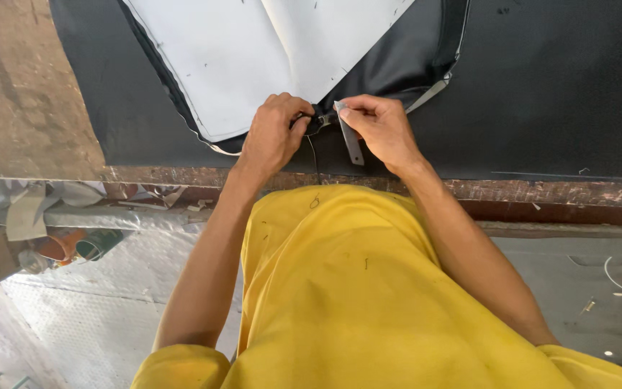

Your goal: The person threads a black fabric strap through the folded hem of a black vinyl cover laid on the workbench, using a flat metal blade to push and pull the strap through the seam. They work along the edge, reposition the cover, and continue seating the strap through the hem.

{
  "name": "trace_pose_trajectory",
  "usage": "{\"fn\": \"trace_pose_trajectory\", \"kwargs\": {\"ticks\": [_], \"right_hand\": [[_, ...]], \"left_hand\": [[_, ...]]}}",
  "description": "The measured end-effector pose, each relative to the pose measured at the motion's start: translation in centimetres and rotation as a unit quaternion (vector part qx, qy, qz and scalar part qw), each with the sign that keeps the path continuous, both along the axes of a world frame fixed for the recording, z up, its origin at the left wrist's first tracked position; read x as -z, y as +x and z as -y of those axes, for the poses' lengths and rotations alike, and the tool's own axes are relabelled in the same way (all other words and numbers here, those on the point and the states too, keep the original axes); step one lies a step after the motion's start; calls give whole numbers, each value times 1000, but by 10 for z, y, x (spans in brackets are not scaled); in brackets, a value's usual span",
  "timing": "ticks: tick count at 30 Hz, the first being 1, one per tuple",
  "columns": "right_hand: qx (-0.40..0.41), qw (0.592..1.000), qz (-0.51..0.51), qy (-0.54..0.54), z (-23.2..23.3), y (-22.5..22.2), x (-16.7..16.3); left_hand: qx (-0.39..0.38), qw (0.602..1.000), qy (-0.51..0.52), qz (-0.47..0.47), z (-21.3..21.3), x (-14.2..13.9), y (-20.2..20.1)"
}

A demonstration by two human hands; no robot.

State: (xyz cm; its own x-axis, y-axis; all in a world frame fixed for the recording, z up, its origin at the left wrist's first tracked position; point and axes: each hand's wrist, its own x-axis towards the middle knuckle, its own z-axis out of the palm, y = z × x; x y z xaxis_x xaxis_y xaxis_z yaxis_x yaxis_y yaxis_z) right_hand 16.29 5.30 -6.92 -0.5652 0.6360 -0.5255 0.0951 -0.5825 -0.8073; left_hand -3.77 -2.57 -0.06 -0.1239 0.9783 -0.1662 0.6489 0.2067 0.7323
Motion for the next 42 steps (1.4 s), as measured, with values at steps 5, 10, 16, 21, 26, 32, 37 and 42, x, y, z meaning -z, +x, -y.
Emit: {"fn": "trace_pose_trajectory", "kwargs": {"ticks": [5, 10, 16, 21, 26, 32, 37, 42], "right_hand": [[9, 1000, -12, 16, -1, -8, -8], [68, 997, -48, -4, -6, -22, -19], [103, 993, -58, 10, -14, -42, -23], [96, 992, -86, 20, -23, -34, -30], [83, 983, -165, -11, -29, -25, -37], [102, 982, -146, 55, -35, -29, -40], [128, 983, -97, 93, -28, -25, -53], [179, 973, -26, 143, -9, -36, -47]], "left_hand": [[-18, 997, -60, 50, -10, 4, -8], [-22, 989, -86, 115, -16, 7, -16], [3, 990, -69, 127, -20, 6, -19], [80, 995, 23, 60, -24, 2, -27], [77, 992, 26, 92, -41, 6, -34], [97, 991, 6, 89, -62, 11, -38], [132, 986, 35, 98, -81, 12, -46], [154, 977, 53, 136, -104, 12, -55]]}}
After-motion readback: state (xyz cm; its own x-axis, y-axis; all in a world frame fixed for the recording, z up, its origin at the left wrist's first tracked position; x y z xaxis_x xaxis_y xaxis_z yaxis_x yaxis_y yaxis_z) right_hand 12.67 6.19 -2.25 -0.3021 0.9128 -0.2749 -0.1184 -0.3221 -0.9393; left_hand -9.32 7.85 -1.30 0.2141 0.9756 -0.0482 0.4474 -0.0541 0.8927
